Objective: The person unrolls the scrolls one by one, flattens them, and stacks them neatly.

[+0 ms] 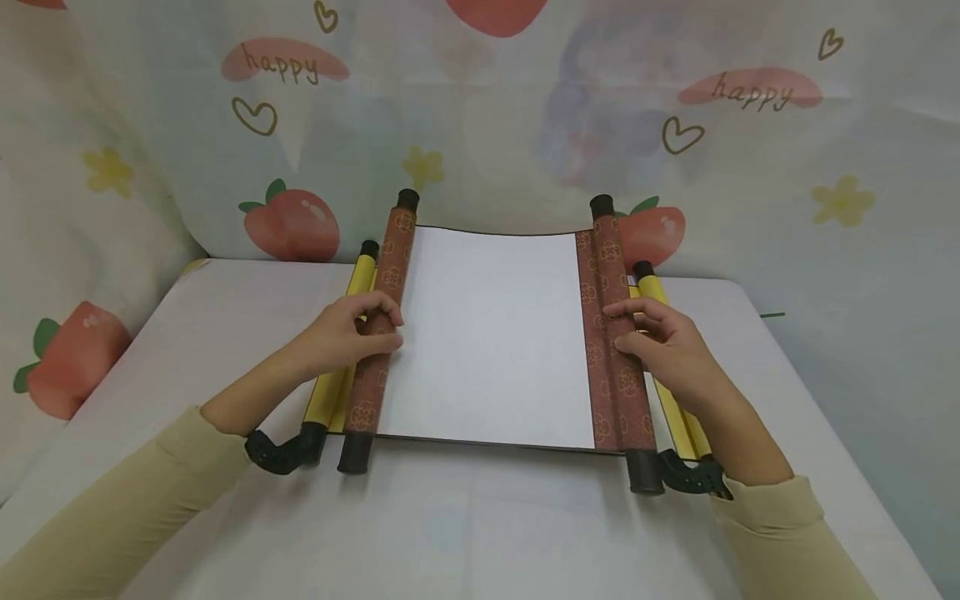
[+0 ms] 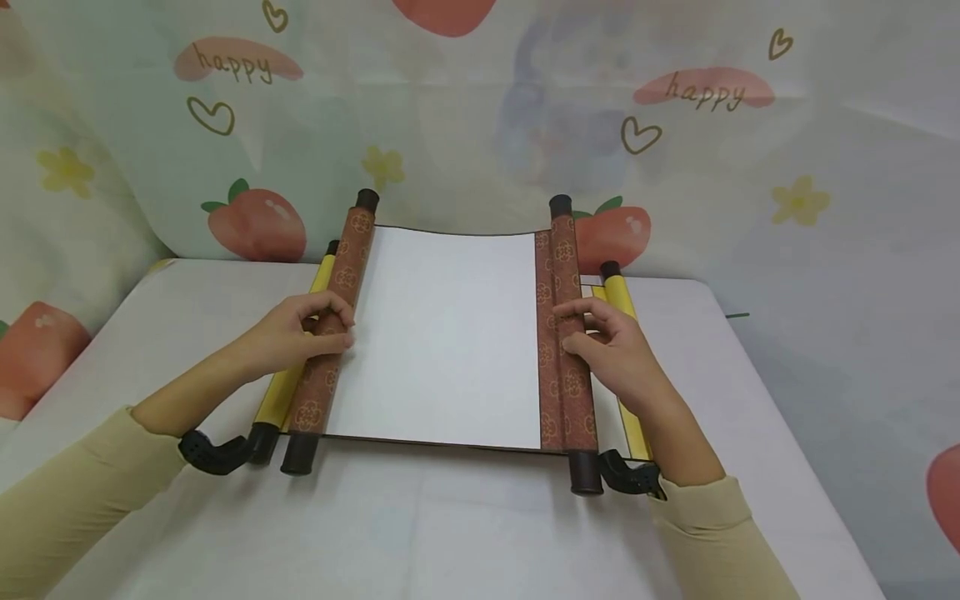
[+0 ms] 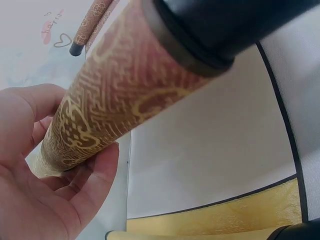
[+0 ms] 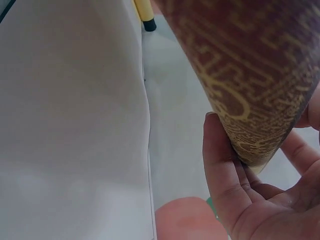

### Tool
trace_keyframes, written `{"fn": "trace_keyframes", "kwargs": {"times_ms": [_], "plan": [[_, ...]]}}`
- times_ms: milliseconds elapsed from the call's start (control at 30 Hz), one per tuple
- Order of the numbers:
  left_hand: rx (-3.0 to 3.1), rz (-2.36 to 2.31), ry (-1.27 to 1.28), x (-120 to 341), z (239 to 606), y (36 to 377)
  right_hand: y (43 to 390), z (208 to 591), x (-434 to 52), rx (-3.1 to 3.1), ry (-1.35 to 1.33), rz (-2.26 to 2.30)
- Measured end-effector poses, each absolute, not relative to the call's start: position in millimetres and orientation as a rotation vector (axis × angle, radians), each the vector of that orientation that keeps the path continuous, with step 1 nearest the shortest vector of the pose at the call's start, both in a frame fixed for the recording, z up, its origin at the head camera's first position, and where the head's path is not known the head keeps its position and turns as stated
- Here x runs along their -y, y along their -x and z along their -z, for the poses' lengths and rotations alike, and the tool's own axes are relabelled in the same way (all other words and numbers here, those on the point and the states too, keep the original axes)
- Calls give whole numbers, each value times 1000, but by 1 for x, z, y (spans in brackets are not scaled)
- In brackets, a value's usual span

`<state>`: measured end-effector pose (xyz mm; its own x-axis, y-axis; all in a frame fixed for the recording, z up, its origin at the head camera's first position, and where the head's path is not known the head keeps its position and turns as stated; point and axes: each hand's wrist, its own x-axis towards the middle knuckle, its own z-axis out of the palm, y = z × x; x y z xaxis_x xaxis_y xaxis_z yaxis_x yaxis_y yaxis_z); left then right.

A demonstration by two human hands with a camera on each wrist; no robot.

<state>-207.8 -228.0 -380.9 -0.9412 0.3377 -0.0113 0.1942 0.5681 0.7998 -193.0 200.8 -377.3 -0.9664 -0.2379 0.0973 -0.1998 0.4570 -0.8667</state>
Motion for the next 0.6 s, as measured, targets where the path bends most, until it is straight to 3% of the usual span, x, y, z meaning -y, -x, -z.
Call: {"fn": "trace_keyframes", "kwargs": {"times_ms": [600], "plan": [[-2688, -1258, -473, 228, 375, 208, 189, 373, -202, -2677, 379, 1546]]}}
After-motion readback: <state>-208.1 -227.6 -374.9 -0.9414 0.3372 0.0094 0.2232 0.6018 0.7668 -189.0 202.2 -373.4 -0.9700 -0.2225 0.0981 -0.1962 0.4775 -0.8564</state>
